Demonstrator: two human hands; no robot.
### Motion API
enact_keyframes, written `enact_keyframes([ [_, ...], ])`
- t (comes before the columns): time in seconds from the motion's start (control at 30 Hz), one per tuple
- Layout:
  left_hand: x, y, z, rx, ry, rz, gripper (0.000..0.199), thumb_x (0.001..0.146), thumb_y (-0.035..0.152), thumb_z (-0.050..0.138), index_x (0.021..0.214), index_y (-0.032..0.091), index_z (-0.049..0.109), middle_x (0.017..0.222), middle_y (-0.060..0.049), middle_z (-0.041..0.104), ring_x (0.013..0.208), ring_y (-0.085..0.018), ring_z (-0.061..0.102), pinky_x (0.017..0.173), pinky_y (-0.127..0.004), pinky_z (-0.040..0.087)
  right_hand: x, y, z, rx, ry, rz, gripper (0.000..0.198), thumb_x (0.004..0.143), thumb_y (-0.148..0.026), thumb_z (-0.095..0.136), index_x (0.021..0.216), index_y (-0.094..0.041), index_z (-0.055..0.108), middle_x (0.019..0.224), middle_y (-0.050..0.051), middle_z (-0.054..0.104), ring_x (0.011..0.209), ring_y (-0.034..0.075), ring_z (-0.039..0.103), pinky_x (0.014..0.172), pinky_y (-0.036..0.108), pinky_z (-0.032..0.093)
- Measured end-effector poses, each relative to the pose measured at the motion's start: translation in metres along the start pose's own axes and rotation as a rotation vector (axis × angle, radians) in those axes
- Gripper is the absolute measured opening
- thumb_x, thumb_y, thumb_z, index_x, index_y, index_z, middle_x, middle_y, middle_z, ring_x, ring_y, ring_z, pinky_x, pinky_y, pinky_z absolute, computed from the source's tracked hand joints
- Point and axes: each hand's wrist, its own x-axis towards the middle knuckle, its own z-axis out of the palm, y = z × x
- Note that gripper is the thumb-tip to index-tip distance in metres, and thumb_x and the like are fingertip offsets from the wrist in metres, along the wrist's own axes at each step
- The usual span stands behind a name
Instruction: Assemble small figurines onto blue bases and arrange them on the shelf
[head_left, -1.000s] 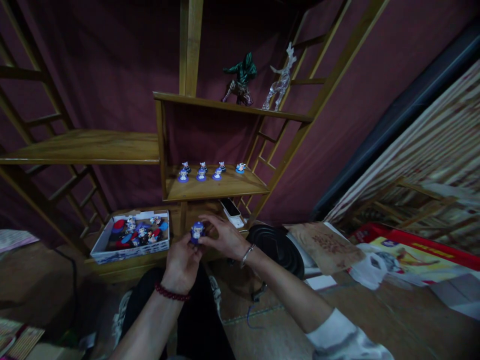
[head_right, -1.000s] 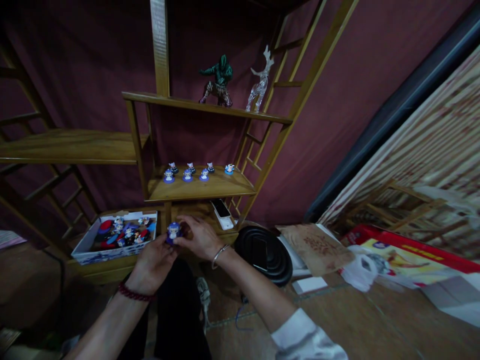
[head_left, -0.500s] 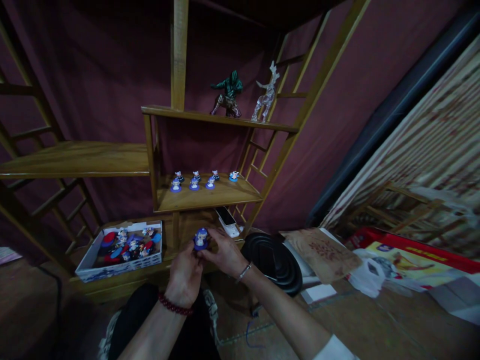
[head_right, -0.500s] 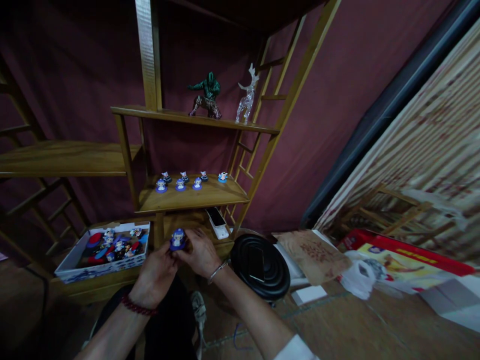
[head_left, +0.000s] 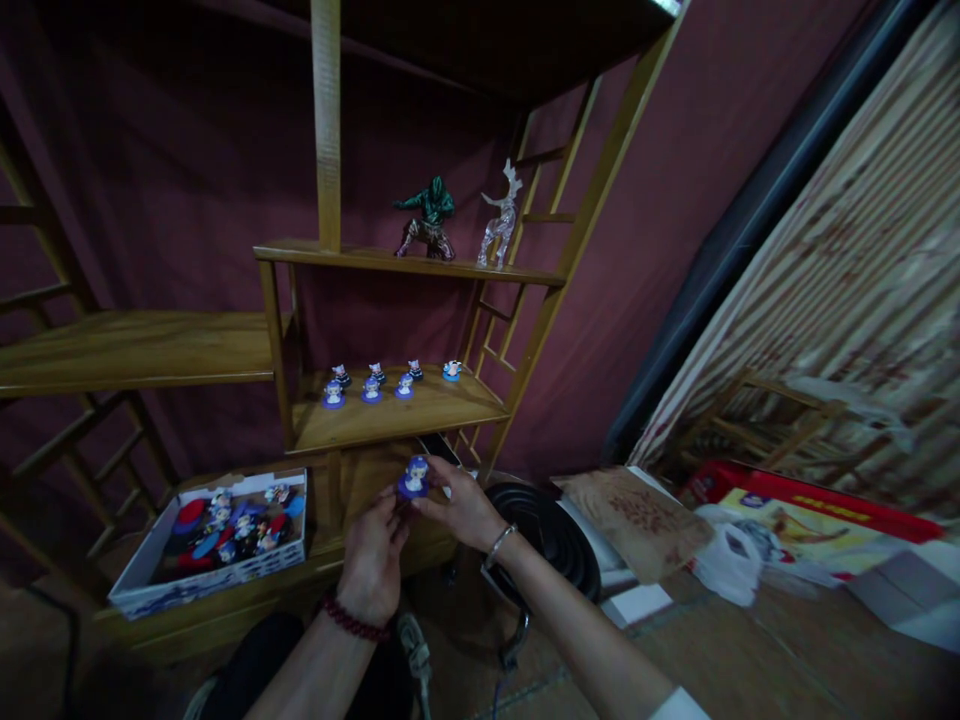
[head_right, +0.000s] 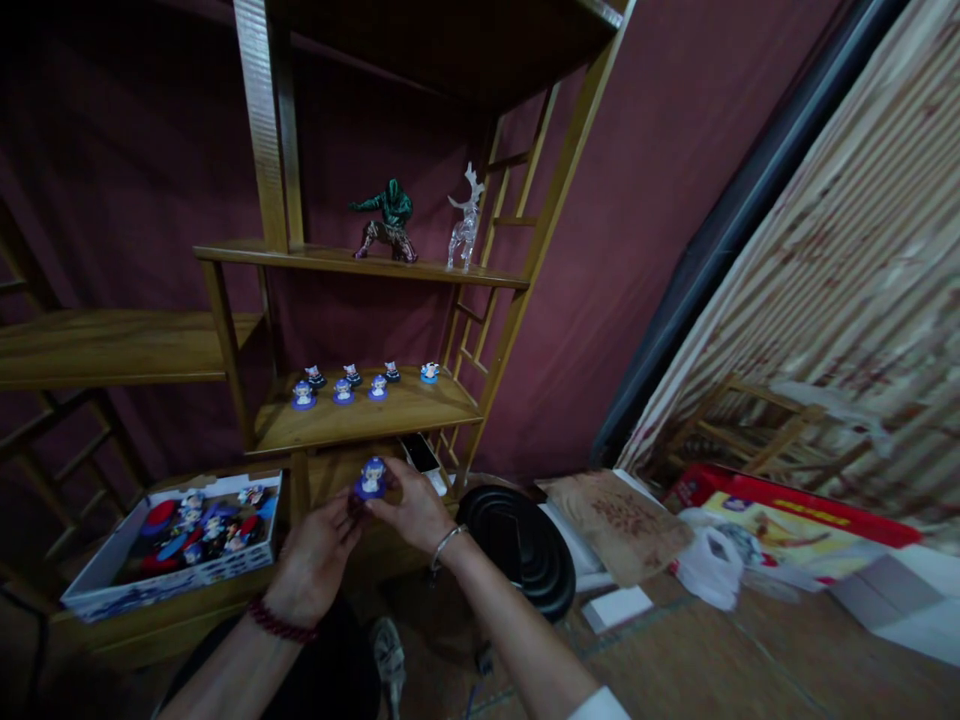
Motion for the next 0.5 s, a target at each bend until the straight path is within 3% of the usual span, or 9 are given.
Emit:
enact_keyframes([
  [0.17, 0.000, 0.004, 0.020, 0.052, -0.004, 0.017, 0.016, 0.076, 0.007, 0.047, 0.086, 0.014, 0.057, 0.094, -0.009, 0.063, 0.078, -0.012, 0.060, 0.074, -0.025, 0.047, 0.013, 0.015, -0.015, 0.042, 0.015, -0.007, 0.045, 0.069, -0.023, 0.062, 0.111, -0.019, 0.048, 0.092, 0.002, 0.061, 0.083, 0.014, 0.057, 0.077, 0.028, 0.046],
  [0.5, 0.025, -0.001, 0.052, 0.160, -0.118, 0.062, 0.020, 0.074, 0.011, 0.047, 0.091, 0.014, 0.058, 0.098, -0.010, 0.062, 0.079, -0.012, 0.058, 0.065, -0.024, 0.047, 0.046, 0.047, -0.034, 0.079, 0.093, 0.039, 0.047, 0.065, -0.019, 0.063, 0.109, -0.021, 0.049, 0.091, 0.001, 0.062, 0.083, 0.014, 0.059, 0.077, 0.029, 0.048],
])
